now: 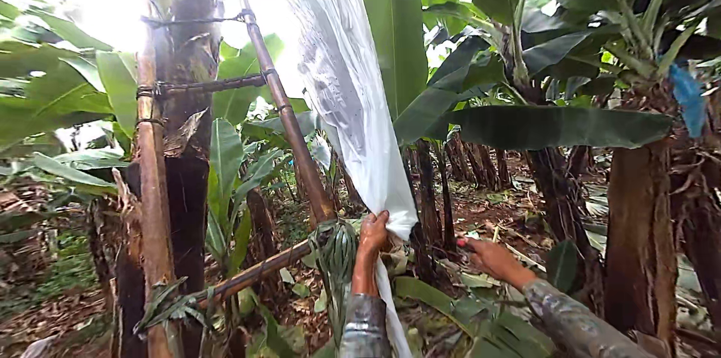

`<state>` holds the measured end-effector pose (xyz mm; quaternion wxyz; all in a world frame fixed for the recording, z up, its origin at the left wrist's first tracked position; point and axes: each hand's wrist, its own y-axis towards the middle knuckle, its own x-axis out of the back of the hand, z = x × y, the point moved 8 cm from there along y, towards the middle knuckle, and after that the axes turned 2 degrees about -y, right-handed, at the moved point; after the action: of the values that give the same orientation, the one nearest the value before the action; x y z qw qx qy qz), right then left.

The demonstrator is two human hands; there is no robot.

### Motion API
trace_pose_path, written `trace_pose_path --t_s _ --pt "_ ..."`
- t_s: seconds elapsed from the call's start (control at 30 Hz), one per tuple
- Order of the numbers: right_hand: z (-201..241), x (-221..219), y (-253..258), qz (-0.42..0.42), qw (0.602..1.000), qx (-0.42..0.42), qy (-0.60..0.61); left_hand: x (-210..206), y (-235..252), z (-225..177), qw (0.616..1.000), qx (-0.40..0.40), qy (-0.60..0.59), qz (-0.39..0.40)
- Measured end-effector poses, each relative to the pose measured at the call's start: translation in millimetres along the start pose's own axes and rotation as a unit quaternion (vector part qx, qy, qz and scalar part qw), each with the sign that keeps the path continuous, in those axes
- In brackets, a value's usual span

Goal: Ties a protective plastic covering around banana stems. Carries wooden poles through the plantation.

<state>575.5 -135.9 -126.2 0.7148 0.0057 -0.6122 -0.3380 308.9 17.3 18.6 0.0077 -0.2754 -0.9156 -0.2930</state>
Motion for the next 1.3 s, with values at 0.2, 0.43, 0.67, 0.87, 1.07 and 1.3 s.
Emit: trace_pose_path --t_s 0.2,0.43,0.67,0.87,1.07,1.3 --pt "55 21 -23 0.041 0.999 -0.014 0.003 -23 -4 0 0.999 -0.023 -0.016 0.033" --pt "68 20 7 0.071 0.994 -0.078 -0.040 7 -27 -35 0.996 -0.058 -0.070 0.009" --pt "-114 -218 -228 0.314 0.893 -0.291 0.139 -20 -153 -11 0.985 -0.092 0.066 0.127" --pt "-106 -335 -316 0.338 0.789 -0.387 0.337 133 -334 53 0.989 -0.079 -0.050 -0.115" --pt "-36 -346 -293 0.276 0.722 -0.418 0.477 222 -319 247 0.872 0.189 0.358 -0.276" --pt "23 -302 -289 0.120 0.711 -0.312 0.619 177 -390 296 0.821 0.407 0.400 0.006"
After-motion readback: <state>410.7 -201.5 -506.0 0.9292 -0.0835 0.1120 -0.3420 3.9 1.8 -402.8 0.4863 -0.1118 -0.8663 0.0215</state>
